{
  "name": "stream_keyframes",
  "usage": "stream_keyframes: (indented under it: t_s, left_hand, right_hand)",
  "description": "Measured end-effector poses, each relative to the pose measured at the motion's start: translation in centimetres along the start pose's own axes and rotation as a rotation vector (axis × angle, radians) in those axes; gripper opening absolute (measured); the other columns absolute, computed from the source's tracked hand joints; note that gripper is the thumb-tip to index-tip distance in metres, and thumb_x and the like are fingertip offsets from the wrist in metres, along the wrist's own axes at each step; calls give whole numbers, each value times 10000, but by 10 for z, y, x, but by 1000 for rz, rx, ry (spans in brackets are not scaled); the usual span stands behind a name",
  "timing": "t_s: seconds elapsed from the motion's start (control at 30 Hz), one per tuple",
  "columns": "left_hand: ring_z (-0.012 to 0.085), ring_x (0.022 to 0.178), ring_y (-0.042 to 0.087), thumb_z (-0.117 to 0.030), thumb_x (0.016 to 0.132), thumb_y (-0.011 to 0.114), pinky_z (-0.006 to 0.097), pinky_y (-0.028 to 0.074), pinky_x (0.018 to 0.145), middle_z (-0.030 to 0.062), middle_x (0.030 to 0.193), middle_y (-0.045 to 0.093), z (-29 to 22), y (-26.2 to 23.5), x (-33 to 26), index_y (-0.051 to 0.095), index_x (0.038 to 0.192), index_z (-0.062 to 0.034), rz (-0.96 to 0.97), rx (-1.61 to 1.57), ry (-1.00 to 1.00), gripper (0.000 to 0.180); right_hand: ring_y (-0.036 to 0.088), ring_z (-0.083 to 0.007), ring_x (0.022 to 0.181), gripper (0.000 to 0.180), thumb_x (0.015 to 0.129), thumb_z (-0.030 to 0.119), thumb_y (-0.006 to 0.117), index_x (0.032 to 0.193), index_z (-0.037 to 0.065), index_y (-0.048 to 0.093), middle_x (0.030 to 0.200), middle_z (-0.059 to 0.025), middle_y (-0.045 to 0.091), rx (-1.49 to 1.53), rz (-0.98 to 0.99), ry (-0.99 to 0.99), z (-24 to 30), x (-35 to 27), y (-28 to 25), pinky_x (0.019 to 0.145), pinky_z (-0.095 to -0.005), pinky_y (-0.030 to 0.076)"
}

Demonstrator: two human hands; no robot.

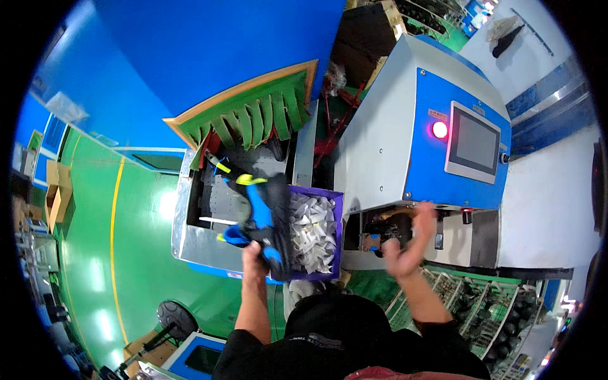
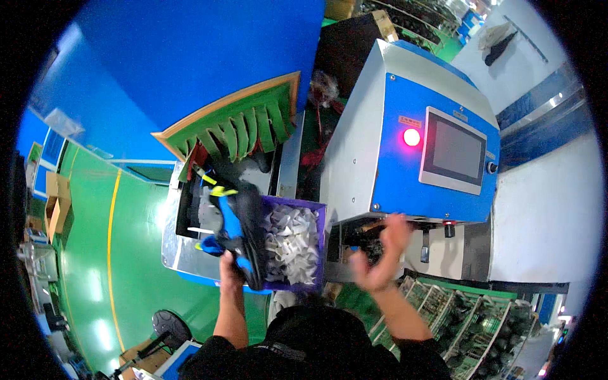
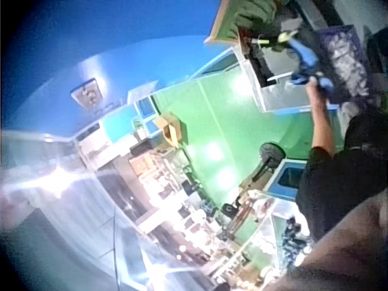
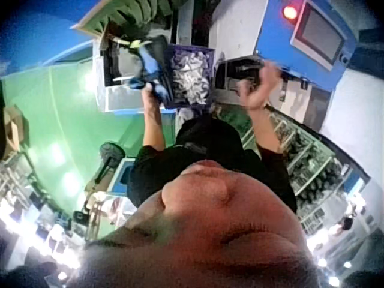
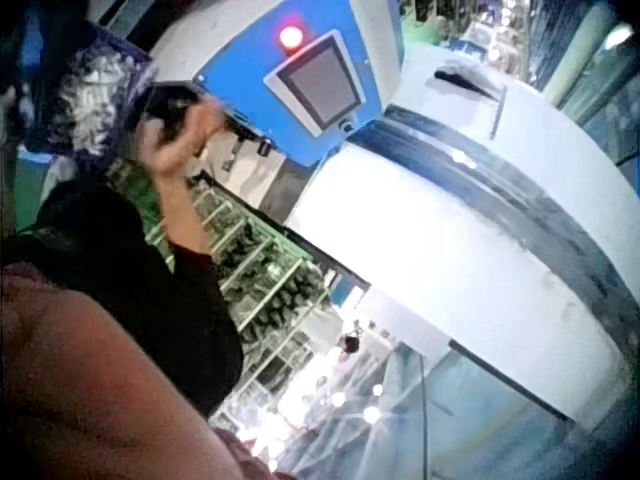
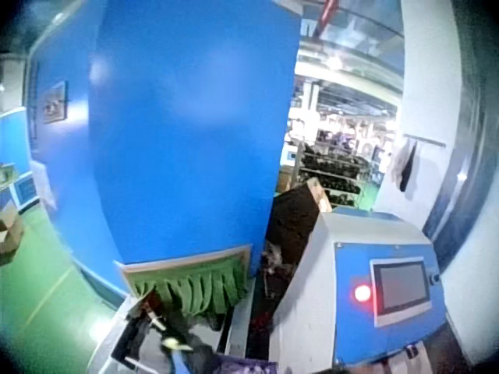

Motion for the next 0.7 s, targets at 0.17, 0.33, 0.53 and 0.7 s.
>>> stream_keyframes:
  t_s: [0.17, 0.33, 0.53, 0.7]
  left_hand:
    - [260, 1251, 515, -200, 703, 918, 412, 419, 1093, 164, 1430, 491, 35, 164, -80, 280, 1527, 26, 96, 468, 55, 1067]
    - [382, 964, 594, -557, 620, 906, 472, 510, 835, 176, 1020, 599, 4, 255, -123, 593, 1005, -36, 193, 1470, 846, 720]
    - [364, 574, 597, -274, 857, 651, 451, 503, 562, 151, 638, 580, 95, 261, -136, 546, 687, -33, 234, 1523, 771, 313]
    - [173, 778, 666, -242, 1054, 428, 349, 531, 707, 123, 846, 732, 146, 237, -107, 665, 926, 34, 47, 1415, -40, 385]
  right_hand:
    - [452, -277, 1379, 1012, 893, 146, 759, 1638, 38, 83, 1524, -158, 439, 1158, 153, 1067, 29, -102, 65, 1175, -442, 365]
    - [500, -245, 1332, 893, 908, 109, 723, 1626, 18, 201, 1498, -154, 473, 1106, 252, 784, 3, -58, 0, 1124, -378, 407]
    - [532, -220, 1280, 880, 875, 196, 792, 1592, 9, 318, 1470, -159, 515, 960, 251, 922, -42, -118, -73, 1092, -359, 426]
    - [713, -301, 1018, 697, 909, 364, 718, 1457, 8, 475, 1242, -164, 680, 1761, -259, 1483, -94, -225, -114, 904, -436, 606]
Point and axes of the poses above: each hand's wrist, its own x-axis towards the middle knuckle, its own y-axis out of the palm, z = x × y, the point moved 7 cm from there along x, towards the middle knuckle
